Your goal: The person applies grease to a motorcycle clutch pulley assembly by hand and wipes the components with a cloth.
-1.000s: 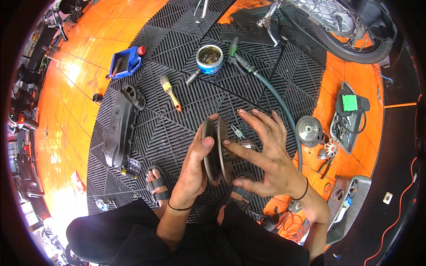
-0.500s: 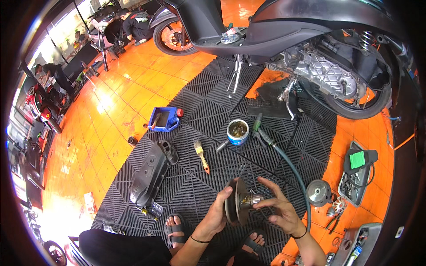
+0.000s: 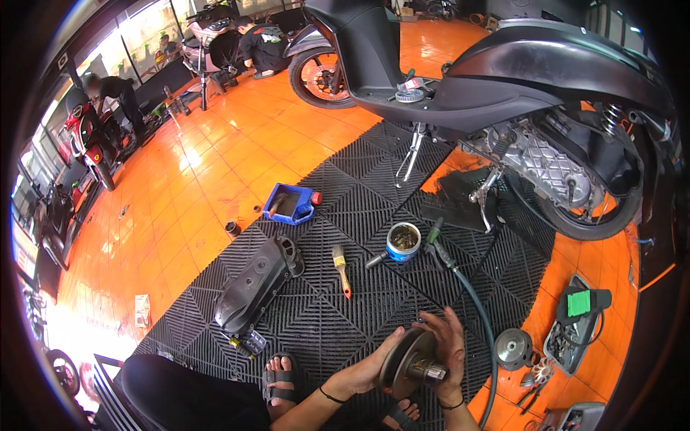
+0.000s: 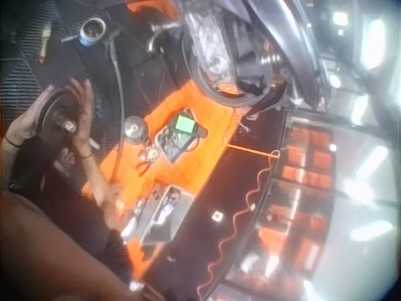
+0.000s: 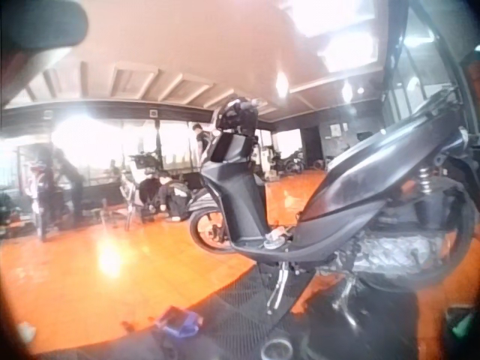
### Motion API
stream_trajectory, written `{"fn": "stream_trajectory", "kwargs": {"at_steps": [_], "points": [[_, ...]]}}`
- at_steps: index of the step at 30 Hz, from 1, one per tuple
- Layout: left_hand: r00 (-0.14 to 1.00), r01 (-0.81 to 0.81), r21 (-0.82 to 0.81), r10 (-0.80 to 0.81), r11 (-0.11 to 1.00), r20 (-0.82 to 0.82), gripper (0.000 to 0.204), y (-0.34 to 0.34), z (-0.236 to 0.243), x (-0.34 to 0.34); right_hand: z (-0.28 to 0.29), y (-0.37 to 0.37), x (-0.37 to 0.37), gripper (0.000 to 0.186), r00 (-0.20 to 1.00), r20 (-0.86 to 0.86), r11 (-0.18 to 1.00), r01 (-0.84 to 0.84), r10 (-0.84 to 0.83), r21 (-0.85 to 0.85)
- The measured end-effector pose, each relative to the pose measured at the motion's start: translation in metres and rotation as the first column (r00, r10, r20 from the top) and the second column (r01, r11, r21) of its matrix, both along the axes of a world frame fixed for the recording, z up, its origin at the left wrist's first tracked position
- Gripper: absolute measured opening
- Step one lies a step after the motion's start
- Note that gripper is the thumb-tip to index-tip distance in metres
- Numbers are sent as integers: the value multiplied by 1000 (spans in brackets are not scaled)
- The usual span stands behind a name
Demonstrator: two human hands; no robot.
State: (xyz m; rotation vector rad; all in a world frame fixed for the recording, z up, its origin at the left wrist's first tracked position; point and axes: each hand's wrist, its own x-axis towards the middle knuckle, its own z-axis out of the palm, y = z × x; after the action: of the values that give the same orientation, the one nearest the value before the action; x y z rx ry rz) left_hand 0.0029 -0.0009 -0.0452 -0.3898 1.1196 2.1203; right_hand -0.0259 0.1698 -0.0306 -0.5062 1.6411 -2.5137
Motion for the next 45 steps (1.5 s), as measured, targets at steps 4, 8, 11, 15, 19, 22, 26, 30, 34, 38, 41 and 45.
{"fn": "stream_trajectory", "kwargs": {"at_steps": [4, 8, 11, 15, 19, 22, 26, 30, 34, 38, 41, 45], "points": [[996, 83, 25, -82, 996, -29, 96, 4, 12, 1, -2, -8, 5, 81, 988, 88, 976, 140, -127, -164], [981, 169, -8, -169, 986, -90, 95, 5, 22, 4, -2, -13, 3, 75, 969, 145, 935, 234, -201, -268], [975, 190, 1, -189, 982, -117, 94, 5, 15, 7, 1, -17, 2, 73, 942, 162, 902, 330, -295, -278], [987, 71, 102, -56, 992, -151, 90, 14, 16, 12, 1, -23, 2, 72, 899, 204, 864, 432, -388, -260], [976, -44, 259, 97, 965, -193, 80, 15, -5, 25, 4, -29, 2, 73, 888, 200, 852, 455, -413, -259], [965, -75, 225, 127, 971, -229, 76, 13, 3, 30, 13, -31, -1, 74, 899, 173, 864, 436, -403, -251], [933, -149, 209, 207, 967, -294, 92, 13, 24, 21, 20, -32, -5, 78, 915, 139, 870, 403, -379, -284], [887, -215, 237, 291, 947, -359, 103, 7, 28, 16, 16, -27, -3, 83, 944, 18, 930, 328, -329, -164], [900, -239, 217, 300, 946, -317, 108, 0, 47, 20, 6, 4, -9, 88, 944, -224, 966, 256, -243, 28], [912, -177, 235, 249, 956, -325, 123, 1, 59, 18, 26, 30, -6, 93, 922, -374, 965, 184, -103, 188], [902, -124, 232, 207, 965, -378, 128, 1, 65, 13, 38, 33, -1, 94, 932, -361, 961, 95, 5, 258], [906, -89, 267, 189, 960, -379, 129, -2, 69, 12, 42, 29, 4, 94, 930, -360, 950, 41, 76, 308]]}}
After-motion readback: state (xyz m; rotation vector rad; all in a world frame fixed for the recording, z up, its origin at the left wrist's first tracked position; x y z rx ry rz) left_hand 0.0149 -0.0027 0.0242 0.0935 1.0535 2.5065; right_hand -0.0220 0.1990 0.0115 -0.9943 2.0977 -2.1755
